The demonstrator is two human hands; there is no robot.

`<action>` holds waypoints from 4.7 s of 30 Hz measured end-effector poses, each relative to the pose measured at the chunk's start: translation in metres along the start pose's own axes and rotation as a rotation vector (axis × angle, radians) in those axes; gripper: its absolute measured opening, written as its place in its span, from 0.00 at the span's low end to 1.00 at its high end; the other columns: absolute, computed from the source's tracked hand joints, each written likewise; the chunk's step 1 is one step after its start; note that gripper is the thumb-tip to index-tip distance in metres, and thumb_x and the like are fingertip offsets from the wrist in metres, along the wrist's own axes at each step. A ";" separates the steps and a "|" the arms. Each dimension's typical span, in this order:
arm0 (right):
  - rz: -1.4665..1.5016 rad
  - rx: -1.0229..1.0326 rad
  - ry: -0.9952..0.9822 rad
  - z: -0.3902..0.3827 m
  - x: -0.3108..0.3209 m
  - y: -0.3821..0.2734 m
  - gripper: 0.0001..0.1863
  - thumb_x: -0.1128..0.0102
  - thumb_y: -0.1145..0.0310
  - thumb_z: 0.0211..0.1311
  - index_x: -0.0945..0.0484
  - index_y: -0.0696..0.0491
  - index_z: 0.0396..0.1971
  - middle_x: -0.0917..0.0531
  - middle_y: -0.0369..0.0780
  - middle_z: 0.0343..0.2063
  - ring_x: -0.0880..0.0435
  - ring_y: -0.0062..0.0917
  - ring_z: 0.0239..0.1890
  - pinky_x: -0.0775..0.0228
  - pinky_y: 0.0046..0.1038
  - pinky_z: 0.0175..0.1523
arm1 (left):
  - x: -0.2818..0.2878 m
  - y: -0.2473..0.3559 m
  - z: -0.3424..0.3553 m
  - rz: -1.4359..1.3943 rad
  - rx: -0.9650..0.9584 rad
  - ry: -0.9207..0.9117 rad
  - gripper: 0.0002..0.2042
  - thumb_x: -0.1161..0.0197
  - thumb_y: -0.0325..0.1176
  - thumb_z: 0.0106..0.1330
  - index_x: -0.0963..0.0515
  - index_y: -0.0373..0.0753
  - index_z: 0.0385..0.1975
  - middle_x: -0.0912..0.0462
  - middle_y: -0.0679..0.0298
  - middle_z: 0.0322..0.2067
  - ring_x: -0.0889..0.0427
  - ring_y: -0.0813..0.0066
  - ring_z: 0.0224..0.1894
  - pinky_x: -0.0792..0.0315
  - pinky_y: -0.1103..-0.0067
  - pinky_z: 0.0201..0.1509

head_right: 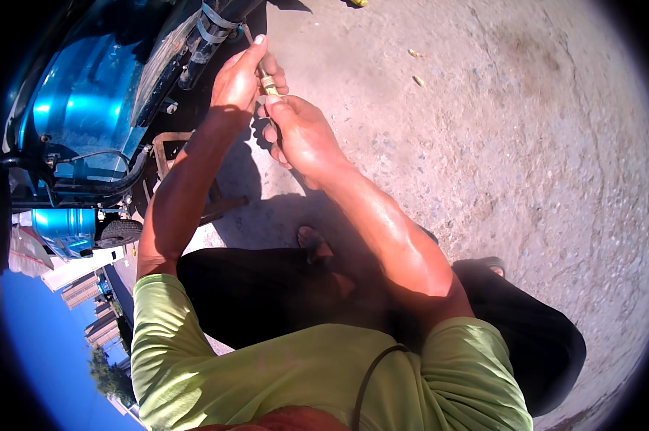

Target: The person uses a screwdriver to pry and adjust a metal bracket on the underside of a blue vehicle, then handles and inspects a small brass cable fitting by hand.

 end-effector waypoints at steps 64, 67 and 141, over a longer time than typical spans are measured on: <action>0.515 -0.029 -0.173 0.023 -0.011 0.040 0.22 0.52 0.48 0.72 0.24 0.55 0.39 0.24 0.34 0.24 0.33 0.16 0.16 0.40 0.18 0.21 | 0.005 -0.002 0.002 -0.061 0.019 -0.064 0.18 0.47 0.48 0.75 0.27 0.40 0.29 0.21 0.60 0.26 0.21 0.69 0.31 0.25 0.73 0.40; 0.052 0.177 0.226 0.015 0.004 0.033 0.23 0.51 0.49 0.72 0.25 0.57 0.36 0.22 0.35 0.23 0.28 0.17 0.21 0.38 0.22 0.26 | 0.005 -0.002 0.005 0.007 0.016 -0.021 0.19 0.47 0.48 0.75 0.27 0.39 0.29 0.21 0.60 0.27 0.21 0.68 0.31 0.25 0.73 0.40; 0.869 -0.147 -0.595 0.022 -0.024 0.013 0.21 0.61 0.49 0.78 0.25 0.51 0.46 0.31 0.29 0.22 0.37 0.15 0.15 0.42 0.21 0.21 | -0.005 0.020 0.014 -0.148 -0.032 -0.195 0.19 0.46 0.50 0.73 0.26 0.37 0.30 0.21 0.60 0.26 0.20 0.70 0.27 0.27 0.74 0.36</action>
Point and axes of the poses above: each hand's wrist, its own z-axis towards the middle knuckle, its own x-axis out of the back of the hand, y = z × x, the point moved 7 cm from there along z, towards the middle knuckle
